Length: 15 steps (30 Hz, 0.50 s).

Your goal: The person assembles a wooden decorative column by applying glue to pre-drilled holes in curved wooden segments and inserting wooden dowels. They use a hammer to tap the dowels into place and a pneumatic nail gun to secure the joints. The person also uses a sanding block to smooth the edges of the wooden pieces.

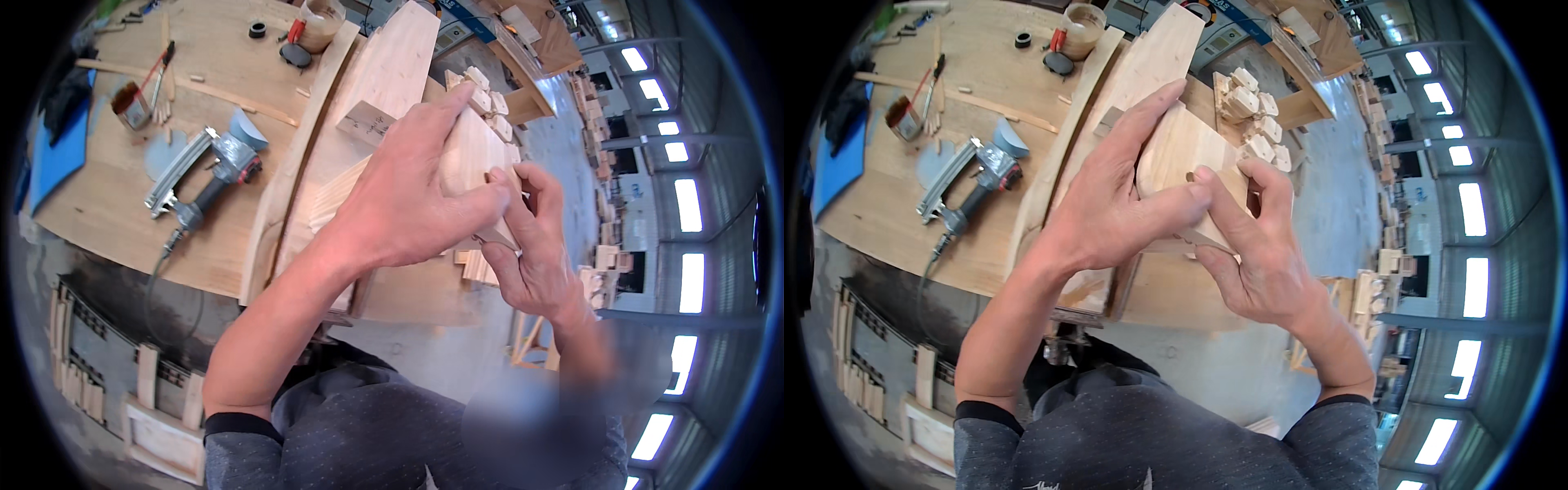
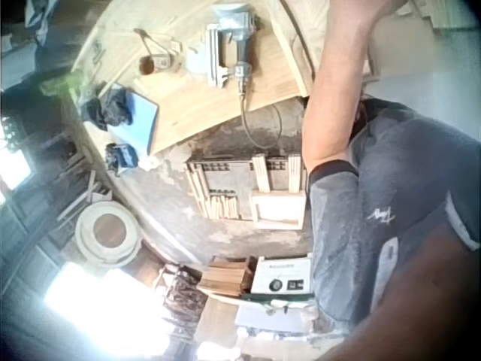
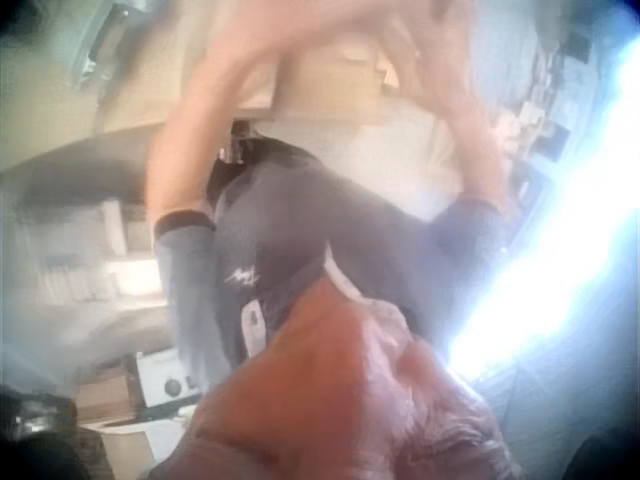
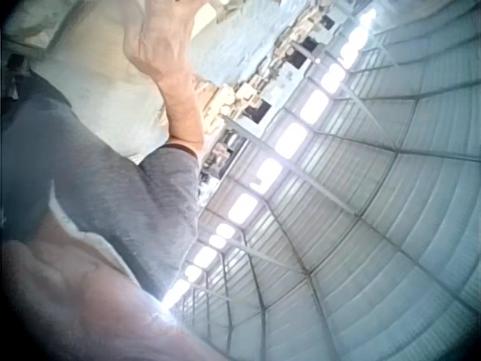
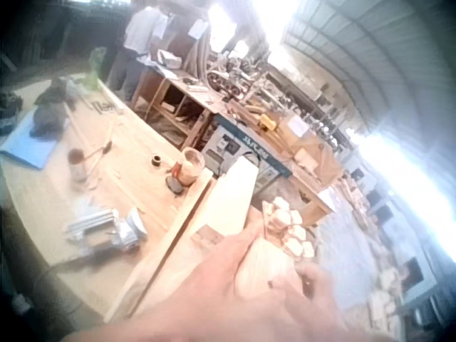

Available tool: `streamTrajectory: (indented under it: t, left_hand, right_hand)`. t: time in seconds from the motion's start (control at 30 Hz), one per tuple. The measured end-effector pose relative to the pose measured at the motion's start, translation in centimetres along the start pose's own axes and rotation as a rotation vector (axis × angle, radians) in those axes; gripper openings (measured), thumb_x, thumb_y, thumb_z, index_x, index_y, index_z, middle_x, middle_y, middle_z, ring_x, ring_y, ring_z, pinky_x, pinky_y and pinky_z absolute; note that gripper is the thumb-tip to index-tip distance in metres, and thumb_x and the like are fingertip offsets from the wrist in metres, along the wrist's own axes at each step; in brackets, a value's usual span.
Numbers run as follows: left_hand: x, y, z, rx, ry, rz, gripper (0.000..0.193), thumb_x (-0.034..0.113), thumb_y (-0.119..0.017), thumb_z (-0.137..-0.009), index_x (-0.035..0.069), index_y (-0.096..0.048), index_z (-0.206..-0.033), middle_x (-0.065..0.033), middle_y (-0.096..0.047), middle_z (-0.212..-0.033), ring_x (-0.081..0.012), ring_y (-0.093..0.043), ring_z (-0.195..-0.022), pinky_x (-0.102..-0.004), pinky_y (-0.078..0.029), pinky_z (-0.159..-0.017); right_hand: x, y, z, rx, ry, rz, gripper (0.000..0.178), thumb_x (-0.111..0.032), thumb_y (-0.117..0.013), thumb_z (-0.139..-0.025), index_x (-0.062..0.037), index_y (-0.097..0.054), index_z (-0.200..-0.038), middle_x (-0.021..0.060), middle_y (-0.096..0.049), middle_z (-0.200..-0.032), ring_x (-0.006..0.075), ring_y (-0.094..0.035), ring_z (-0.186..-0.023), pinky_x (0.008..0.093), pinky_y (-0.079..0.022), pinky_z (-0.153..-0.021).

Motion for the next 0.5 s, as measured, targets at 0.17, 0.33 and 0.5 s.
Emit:
streamTrajectory:
  t: [0.17, 0.33, 0.5]
  left_hand:
    - [0.1, -0.3, 0.2, -0.026, 0.044, 0.04, 0.089, 0.029, -0.071, -0.085, -0.002, -0.036, -0.16, -0.0234, -0.05, -0.148, -0.0345, -0.049, -0.139, -0.0423, -0.039, -0.118]
    - [-1.0, -0.6, 0.3, -0.078, 0.104, 0.136, 0.095, 0.025, -0.074, -0.085, 0.003, -0.029, -0.165, -0.0192, -0.048, -0.153, -0.025, -0.05, -0.137, -0.0383, -0.04, -0.116]
    - [-1.6, 0.3, 1.5, 0.075, 0.193, 0.26, 0.119, 0.039, -0.089, -0.076, -0.004, -0.022, -0.164, -0.0224, -0.045, -0.152, -0.0337, -0.047, -0.143, -0.0445, -0.035, -0.122]
  right_hand:
    - [0.2, -0.7, 0.3, 0.057, -0.012, -0.003, 0.08, -0.007, -0.079, -0.085, -0.0144, -0.048, -0.158, 0.028, -0.035, -0.142, 0.0438, -0.048, -0.118, 0.0458, -0.046, -0.104]
    - [-0.3, -0.2, 0.2, 0.025, -0.045, 0.009, 0.075, -0.013, -0.078, -0.087, -0.0154, -0.049, -0.157, 0.029, -0.036, -0.142, 0.0464, -0.048, -0.124, 0.0475, -0.046, -0.107]
    - [0.1, 1.9, -0.6, -0.01, -0.074, 0.069, 0.061, -0.026, -0.069, -0.095, -0.0117, -0.054, -0.153, 0.0277, -0.041, -0.144, 0.0478, -0.047, -0.13, 0.051, -0.041, -0.113]
Point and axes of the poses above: each hand's wrist, its own z-axis away from the middle knuckle, its own y-axis out of the back of the hand, x = y × z, the point moved 10 cm from there along -z, towards the middle knuckle
